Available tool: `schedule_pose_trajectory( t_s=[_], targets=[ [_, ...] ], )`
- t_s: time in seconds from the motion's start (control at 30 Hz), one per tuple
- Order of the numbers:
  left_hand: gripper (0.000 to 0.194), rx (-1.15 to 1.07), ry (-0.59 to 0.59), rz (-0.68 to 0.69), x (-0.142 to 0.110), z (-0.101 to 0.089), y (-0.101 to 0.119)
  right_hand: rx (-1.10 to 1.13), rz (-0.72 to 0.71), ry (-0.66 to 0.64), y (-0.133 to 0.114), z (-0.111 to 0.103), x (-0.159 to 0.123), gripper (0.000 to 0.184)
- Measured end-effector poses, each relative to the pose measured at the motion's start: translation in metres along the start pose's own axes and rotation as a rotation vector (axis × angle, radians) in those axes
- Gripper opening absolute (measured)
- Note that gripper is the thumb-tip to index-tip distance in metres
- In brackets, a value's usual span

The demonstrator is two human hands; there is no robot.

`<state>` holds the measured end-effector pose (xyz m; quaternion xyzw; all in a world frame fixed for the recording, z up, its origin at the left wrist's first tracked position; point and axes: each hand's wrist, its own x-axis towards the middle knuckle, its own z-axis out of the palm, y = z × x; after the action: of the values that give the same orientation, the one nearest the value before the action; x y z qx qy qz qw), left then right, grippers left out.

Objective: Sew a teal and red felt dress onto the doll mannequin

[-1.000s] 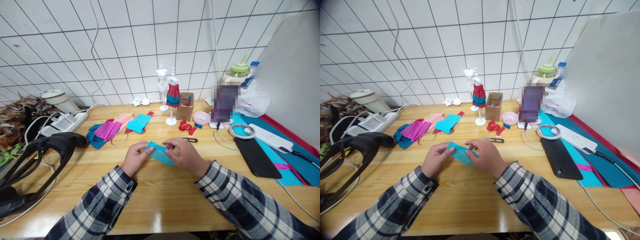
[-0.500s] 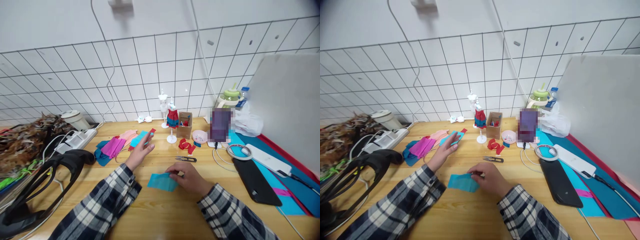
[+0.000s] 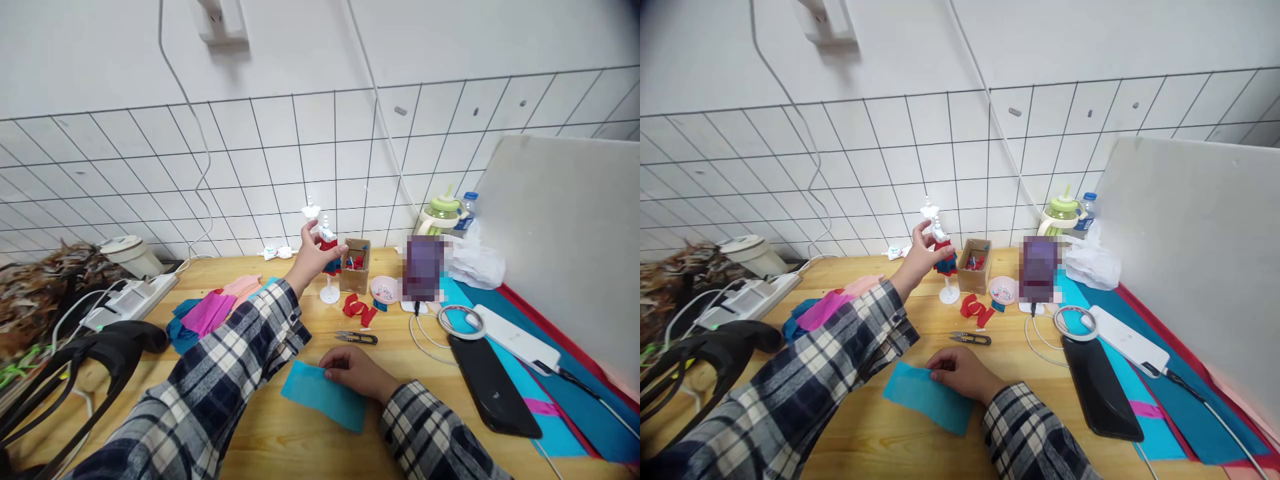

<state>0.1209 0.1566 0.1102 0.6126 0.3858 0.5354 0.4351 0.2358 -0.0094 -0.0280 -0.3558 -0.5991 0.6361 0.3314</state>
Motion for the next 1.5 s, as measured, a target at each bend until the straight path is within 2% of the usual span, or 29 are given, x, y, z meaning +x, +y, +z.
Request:
schedule_pose_trajectory(
  t_s=[0.07, 0.13, 0.2, 0.3, 0.37, 0.47, 0.53, 0.63, 0.77, 0.87, 1.0, 1.07, 1.13, 1.23, 1.3, 1.33, 1.4, 1.43, 1.5],
  targets=[
    [0.077, 0.042, 0.09, -0.013, -0.001, 0.009, 0.001, 0.037, 0.004, 0.001, 0.0, -0.001, 0.002, 0.02],
    [0.059, 0.019, 0.098, -0.017, -0.004, 0.01, 0.005, 0.044, 0.012, 0.002, 0.001, -0.003, 0.003, 0.019],
    [0.053, -0.077, 0.087, 0.002, -0.009, 0.002, 0.01, 0.041, 0.026, 0.002, 0.002, -0.003, 0.003, 0.018],
    [0.055, -0.236, 0.056, 0.04, -0.026, -0.026, 0.021, 0.054, 0.03, -0.038, 0.0, -0.002, -0.001, 0.016],
    [0.05, -0.272, -0.031, 0.046, -0.044, -0.051, 0.03, 0.055, -0.032, -0.093, -0.005, 0.002, -0.005, 0.013],
    [0.052, -0.304, -0.06, 0.01, -0.078, -0.084, 0.043, -0.028, -0.16, -0.148, -0.025, 0.01, -0.013, 0.008],
    [0.061, -0.314, -0.048, -0.036, -0.101, -0.097, 0.048, -0.1, -0.165, -0.163, -0.047, 0.015, -0.018, 0.014],
    [0.072, -0.272, -0.047, -0.102, -0.131, -0.102, 0.051, -0.248, -0.243, -0.113, -0.09, 0.019, -0.024, 0.018],
    [0.067, -0.164, -0.115, -0.075, -0.151, -0.098, 0.052, -0.495, -0.334, -0.139, -0.14, 0.026, -0.028, 0.023],
    [0.061, -0.099, -0.174, -0.038, -0.155, -0.097, 0.053, -0.741, -0.355, -0.177, -0.144, 0.039, -0.025, 0.022],
    [0.072, -0.009, -0.213, -0.038, -0.154, -0.096, 0.056, -1.101, -0.386, -0.068, -0.122, 0.059, -0.025, 0.015],
    [0.079, 0.087, -0.16, -0.003, -0.156, -0.097, 0.056, -1.108, -0.381, -0.026, -0.113, 0.064, -0.032, 0.012],
    [0.076, 0.161, -0.029, 0.069, -0.163, -0.098, 0.055, -1.042, -0.365, 0.029, -0.108, 0.064, -0.044, 0.01],
    [0.051, 0.132, 0.291, 0.228, -0.188, -0.103, 0.048, -1.012, -0.404, 0.12, -0.107, 0.061, -0.064, 0.012],
    [0.03, 0.077, 0.538, 0.375, -0.213, -0.106, 0.044, -0.998, -0.479, 0.096, -0.107, 0.06, -0.074, 0.013],
    [0.019, 0.048, 0.515, 0.403, -0.227, -0.108, 0.043, -0.985, -0.502, 0.087, -0.107, 0.06, -0.078, 0.012],
    [0.018, 0.07, 0.176, 0.265, -0.25, -0.11, 0.046, -0.991, -0.479, 0.133, -0.107, 0.061, -0.081, 0.012],
    [0.028, 0.075, 0.059, 0.207, -0.259, -0.11, 0.05, -1.021, -0.442, 0.178, -0.107, 0.061, -0.081, 0.012],
    [0.061, 0.089, -0.143, 0.066, -0.268, -0.108, 0.06, -1.123, -0.396, 0.22, -0.107, 0.063, -0.079, 0.014]
  ],
)
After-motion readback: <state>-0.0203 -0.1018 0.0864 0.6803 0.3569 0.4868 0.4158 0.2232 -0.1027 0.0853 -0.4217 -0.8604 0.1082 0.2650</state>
